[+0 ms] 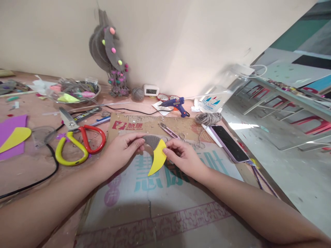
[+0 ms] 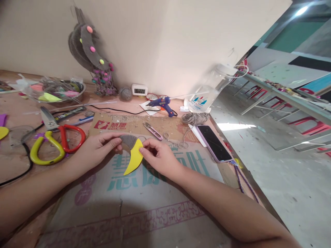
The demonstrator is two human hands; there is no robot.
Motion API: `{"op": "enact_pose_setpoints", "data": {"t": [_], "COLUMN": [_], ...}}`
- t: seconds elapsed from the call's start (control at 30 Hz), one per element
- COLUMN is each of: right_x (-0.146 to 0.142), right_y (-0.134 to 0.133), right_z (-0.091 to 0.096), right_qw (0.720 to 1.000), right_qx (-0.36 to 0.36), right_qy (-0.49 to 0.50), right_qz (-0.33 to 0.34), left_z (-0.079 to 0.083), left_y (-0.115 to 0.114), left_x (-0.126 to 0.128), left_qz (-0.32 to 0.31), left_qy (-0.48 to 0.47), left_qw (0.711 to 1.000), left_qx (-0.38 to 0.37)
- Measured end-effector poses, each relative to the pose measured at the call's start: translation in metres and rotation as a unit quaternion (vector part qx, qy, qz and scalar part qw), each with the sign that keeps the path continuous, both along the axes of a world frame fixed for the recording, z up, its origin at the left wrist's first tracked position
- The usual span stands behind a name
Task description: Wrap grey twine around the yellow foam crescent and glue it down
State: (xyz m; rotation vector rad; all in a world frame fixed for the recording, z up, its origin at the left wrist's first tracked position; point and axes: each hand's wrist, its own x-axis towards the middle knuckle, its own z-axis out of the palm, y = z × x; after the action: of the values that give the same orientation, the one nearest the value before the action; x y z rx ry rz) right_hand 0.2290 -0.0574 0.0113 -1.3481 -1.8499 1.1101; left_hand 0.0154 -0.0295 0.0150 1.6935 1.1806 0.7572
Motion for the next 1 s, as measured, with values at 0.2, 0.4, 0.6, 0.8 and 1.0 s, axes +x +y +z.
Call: {"op": "enact_pose_setpoints", "data": {"t": [0.2, 0.4, 0.6, 0.8, 1.0], "right_x": [-0.003, 0.008, 0.014, 0.01, 0.009], "right_y": [-0.006, -0.006, -0.007, -0.009, 0.005], "right_z": [0.004, 0.009, 0.012, 0.01, 0.009], "right_qw": [0.999, 0.937, 0.812, 0.882, 0.973], "right_qx": [0.02, 0.334, 0.464, 0.408, 0.188], "right_qy": [0.029, -0.089, -0.325, -0.219, 0.034], "right_qz": [-0.003, -0.041, 0.138, 0.091, -0.132], "left_z": [-0.003, -0.005, 0.002, -0.001, -0.009], "left_y": [0.0, 0.001, 0.0, 0.001, 0.002], "left_x": [-0.001, -0.003, 0.0, 0.001, -0.001], "left_qz": [0.025, -0.048, -0.095, -0.047, -0.037], "left_qy": [-0.036, -0.038, 0.003, -0.033, -0.026], "left_qw": [0.998, 0.998, 0.995, 0.998, 0.999], "left_qx": [0.035, 0.03, 0.02, -0.015, 0.002]}}
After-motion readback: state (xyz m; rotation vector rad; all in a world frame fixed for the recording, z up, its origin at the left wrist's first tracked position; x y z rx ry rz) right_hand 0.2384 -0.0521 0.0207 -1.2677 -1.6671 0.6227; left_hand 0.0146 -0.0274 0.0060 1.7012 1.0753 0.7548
